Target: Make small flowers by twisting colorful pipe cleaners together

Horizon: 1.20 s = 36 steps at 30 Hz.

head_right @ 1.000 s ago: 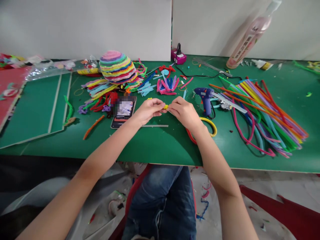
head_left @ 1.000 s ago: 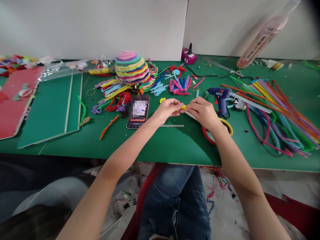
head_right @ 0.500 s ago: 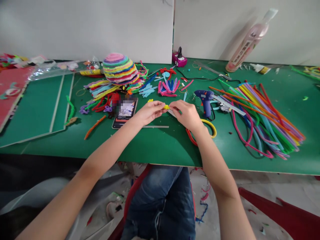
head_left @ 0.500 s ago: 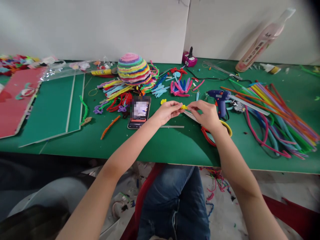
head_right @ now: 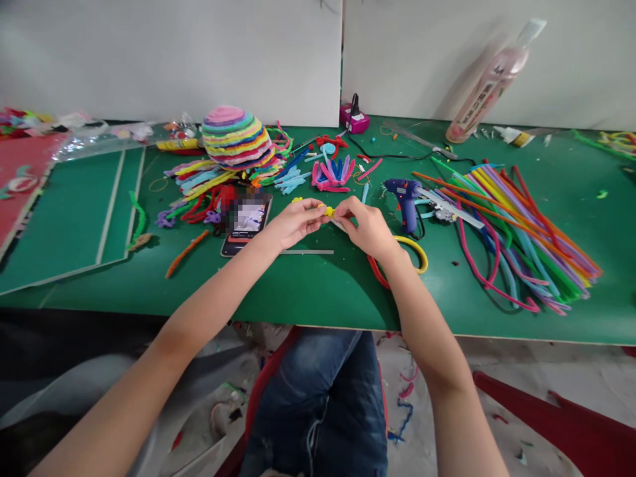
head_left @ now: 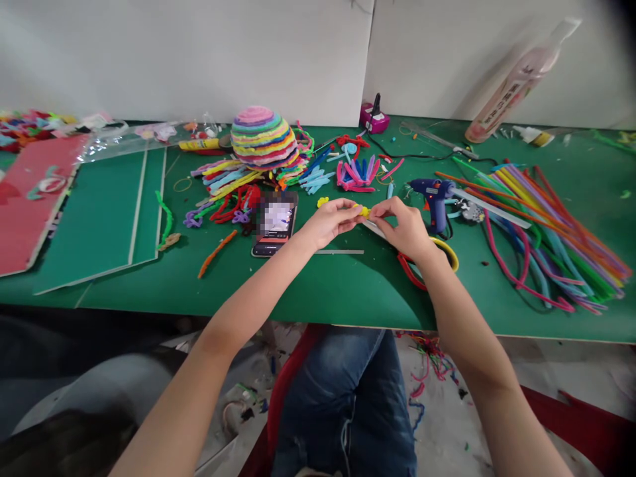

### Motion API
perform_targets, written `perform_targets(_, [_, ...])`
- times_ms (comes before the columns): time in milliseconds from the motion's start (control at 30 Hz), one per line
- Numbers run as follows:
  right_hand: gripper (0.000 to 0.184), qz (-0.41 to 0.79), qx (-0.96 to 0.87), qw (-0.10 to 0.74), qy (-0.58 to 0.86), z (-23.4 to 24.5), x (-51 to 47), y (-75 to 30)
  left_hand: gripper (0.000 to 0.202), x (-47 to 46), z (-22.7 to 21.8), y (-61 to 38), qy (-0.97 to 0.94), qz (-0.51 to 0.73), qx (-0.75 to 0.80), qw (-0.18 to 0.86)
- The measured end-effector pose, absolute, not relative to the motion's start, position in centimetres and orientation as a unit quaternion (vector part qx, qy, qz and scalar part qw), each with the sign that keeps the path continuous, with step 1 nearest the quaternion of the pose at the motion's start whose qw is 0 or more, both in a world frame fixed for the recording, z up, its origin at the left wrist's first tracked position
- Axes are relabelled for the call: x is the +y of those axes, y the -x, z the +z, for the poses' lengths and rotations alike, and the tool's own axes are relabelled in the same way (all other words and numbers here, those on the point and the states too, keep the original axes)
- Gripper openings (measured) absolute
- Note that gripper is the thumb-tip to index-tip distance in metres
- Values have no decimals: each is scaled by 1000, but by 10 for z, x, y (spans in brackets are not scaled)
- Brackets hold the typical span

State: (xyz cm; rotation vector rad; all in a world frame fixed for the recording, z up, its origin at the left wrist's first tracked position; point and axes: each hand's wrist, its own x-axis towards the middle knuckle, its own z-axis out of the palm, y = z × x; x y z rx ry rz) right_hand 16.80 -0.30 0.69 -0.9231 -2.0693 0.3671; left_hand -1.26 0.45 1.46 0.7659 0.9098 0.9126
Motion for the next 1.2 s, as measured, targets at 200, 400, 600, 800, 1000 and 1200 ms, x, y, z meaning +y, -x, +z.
perform_targets(200, [11, 72, -825, 434, 354, 5, -4, -162, 17, 3, 19, 13, -400, 456, 383, 697])
perform_targets(400, [13, 34, -829, 444, 339, 3, -4, -162, 14, 2, 18, 13, -424, 458, 415, 662])
perform_targets(600, [15, 27, -821, 460, 338, 1, -3, -164, 11, 3, 15, 15, -413, 446, 397, 688])
perform_targets(800, [13, 28, -830, 468, 301, 4, -5, -166, 15, 2, 18, 15, -385, 406, 413, 719])
perform_targets(1000, [12, -8, -834, 462, 300, 3, -5, -165, 18, 4, 20, 17, -354, 368, 418, 751])
perform_targets(1200, [8, -7, -846, 449, 286, 6, -9, -157, 11, 2, 19, 15, -366, 403, 425, 723])
